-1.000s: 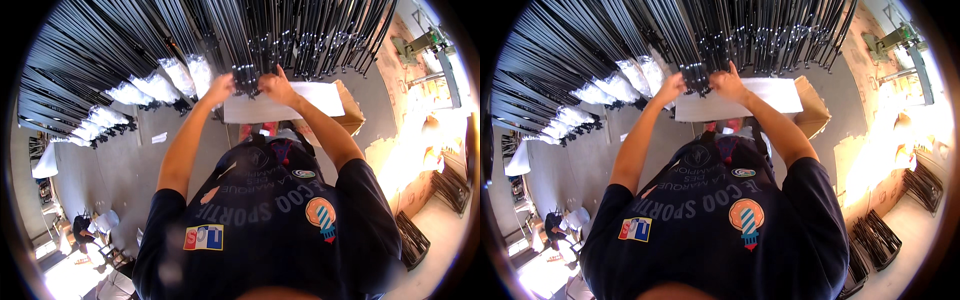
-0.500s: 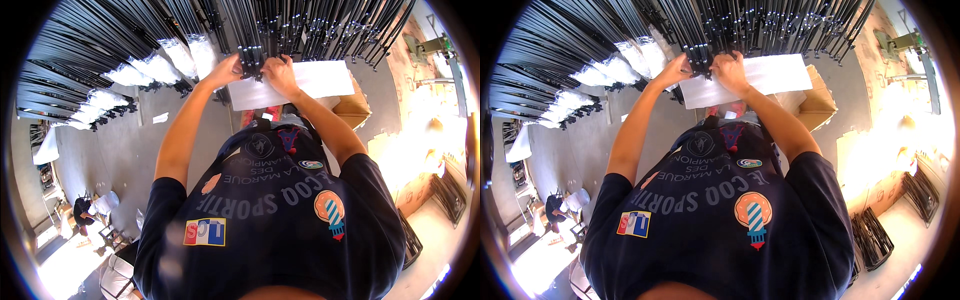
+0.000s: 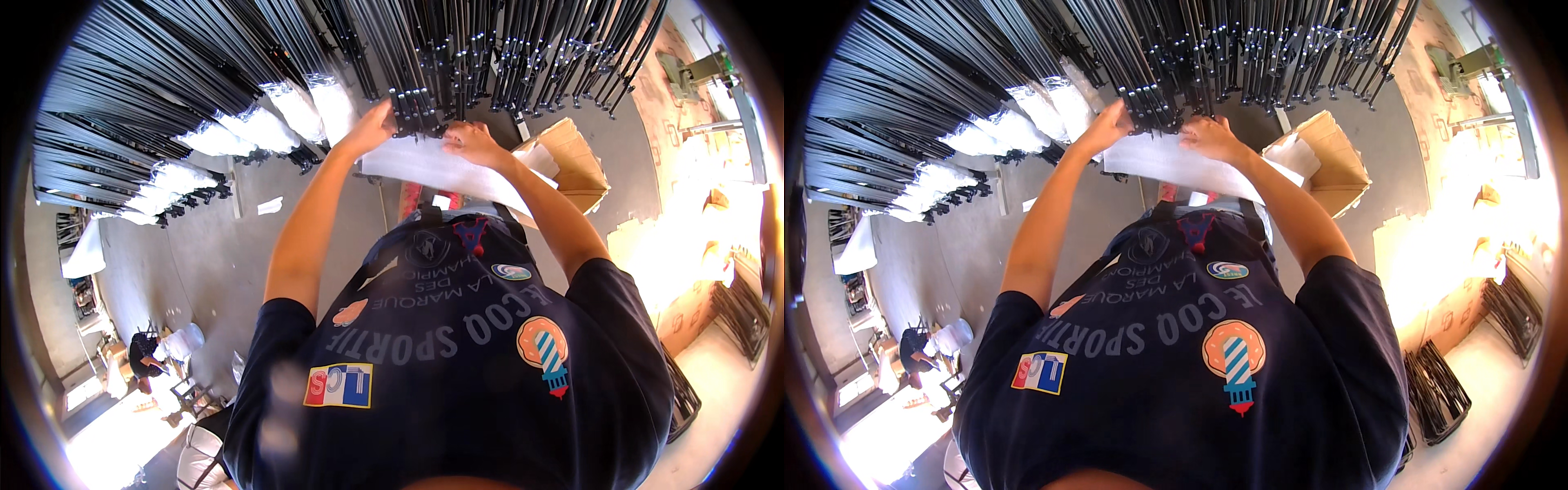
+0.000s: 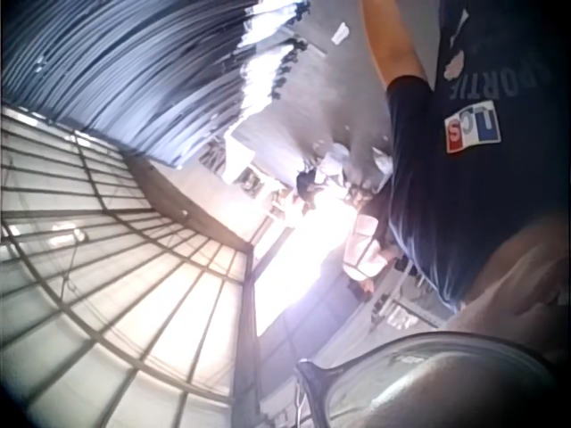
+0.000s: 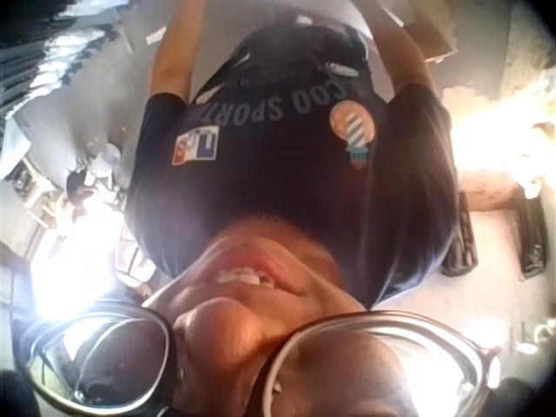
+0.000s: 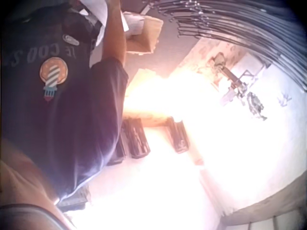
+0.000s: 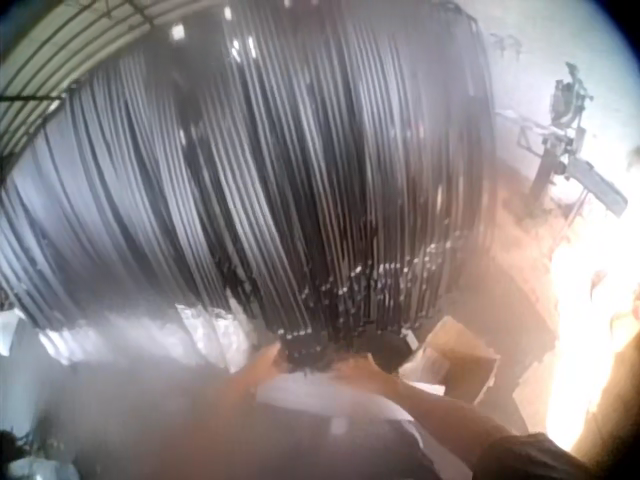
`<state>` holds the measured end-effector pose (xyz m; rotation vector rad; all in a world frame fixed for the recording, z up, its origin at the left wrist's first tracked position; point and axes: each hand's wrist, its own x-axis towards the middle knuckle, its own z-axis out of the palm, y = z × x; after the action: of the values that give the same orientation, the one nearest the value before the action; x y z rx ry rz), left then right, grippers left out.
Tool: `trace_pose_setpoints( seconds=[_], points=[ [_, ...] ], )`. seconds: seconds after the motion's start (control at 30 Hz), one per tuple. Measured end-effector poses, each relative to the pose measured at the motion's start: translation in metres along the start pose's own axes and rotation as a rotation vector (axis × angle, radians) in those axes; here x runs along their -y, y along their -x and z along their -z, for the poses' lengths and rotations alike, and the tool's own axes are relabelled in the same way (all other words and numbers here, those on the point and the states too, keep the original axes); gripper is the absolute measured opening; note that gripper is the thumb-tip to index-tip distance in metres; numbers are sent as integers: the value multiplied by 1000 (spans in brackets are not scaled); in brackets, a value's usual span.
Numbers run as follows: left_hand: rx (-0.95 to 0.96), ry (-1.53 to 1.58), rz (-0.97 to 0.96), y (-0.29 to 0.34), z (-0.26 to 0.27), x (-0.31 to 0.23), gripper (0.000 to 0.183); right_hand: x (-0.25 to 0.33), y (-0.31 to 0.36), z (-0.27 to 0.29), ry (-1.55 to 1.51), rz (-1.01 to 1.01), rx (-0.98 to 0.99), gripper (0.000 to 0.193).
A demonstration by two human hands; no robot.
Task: The person takes white foam pieces from a box and wraps them around the ends of long black metal rods hanging on a rack.
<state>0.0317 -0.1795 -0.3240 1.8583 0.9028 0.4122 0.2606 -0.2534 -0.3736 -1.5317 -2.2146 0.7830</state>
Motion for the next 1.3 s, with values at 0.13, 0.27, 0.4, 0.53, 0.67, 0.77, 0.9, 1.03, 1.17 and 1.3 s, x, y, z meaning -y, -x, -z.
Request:
trace_pose_setpoints(
  seconds=[0.13,0.27,0.4,0.53,0.67,0.77,0.9,1.03,1.17,1.3],
  points=[
    [-25,474,57,-5,-9,-5,65,-3,-6,-9,-66,-67,38,27],
    [59,548,194,-11,0,-9,64,11,-18,-9,136,-32,-91,28],
    [156,475,206,-17,7,-3,71,19,-26,-9,43,-95,-194,28],
    [271,557,183,-18,7,-2,75,21,-28,-6,18,-80,-225,20],
    [255,494,118,-22,-12,-10,73,11,-24,-16,6,8,-476,10],
    [65,330,197,-1,-29,68,56,25,-28,-27,-19,60,-475,12],
    [-111,175,24,5,-25,61,38,23,-36,-36,11,58,-273,29],
    [-62,115,18,10,-34,44,26,-16,-21,-48,13,-43,59,51],
    [85,75,-128,-15,-42,35,33,-36,-16,-22,-67,165,-138,25],
    [-6,-21,-242,-33,-67,82,43,-63,-27,-17,-107,161,10,22]
  ],
)
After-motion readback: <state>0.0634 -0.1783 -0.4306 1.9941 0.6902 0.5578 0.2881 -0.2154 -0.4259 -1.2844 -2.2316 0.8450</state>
